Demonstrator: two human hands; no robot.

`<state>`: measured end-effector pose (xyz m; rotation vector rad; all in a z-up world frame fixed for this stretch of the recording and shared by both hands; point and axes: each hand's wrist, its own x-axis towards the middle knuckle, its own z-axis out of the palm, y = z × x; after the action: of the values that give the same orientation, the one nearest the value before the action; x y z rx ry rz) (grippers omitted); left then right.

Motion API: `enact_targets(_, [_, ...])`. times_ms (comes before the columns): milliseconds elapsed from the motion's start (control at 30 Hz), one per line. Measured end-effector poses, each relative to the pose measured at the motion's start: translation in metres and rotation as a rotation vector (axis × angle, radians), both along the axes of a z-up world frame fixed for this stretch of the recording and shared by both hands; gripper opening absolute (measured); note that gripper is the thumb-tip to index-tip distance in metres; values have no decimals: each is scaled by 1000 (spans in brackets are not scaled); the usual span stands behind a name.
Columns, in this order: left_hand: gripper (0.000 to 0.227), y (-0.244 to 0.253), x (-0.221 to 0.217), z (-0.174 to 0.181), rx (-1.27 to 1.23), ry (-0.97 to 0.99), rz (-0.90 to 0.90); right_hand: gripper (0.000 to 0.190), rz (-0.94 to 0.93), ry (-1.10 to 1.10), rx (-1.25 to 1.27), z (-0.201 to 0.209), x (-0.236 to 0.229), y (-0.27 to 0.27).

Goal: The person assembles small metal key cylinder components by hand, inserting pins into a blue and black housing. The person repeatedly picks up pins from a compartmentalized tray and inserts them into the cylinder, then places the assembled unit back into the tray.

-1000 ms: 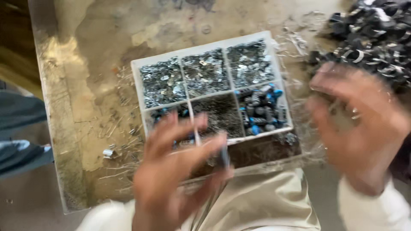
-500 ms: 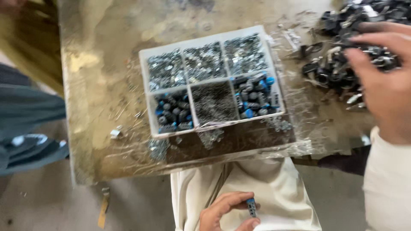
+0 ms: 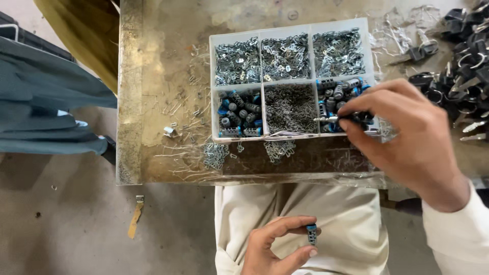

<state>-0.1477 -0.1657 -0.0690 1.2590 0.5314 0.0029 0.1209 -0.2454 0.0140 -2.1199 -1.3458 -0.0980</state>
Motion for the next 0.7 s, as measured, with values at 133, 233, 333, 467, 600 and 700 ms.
enact_targets(133, [46, 0, 3, -5, 9, -33, 18, 23, -51, -180, 8, 4, -13, 5])
enact_targets(233, [48, 0, 0, -6, 25, 6, 40, 25, -68, -199, 32, -4, -17, -3])
enact_targets(333, [46, 1, 3, -4, -10, -21, 53, 23, -121, -197, 82, -7, -20, -16])
enact_targets(467, [50, 6, 3, -5, 55, 44, 62, 19, -232, -8, 94, -16, -42, -44])
enact_targets(600, [51, 8, 3, -11, 40, 96, 66, 21, -397, 33, 50, -47, -74, -59])
enact_targets(700, [52, 6, 4, -12, 47, 81, 70, 30, -433, 30, -6, -64, -82, -56])
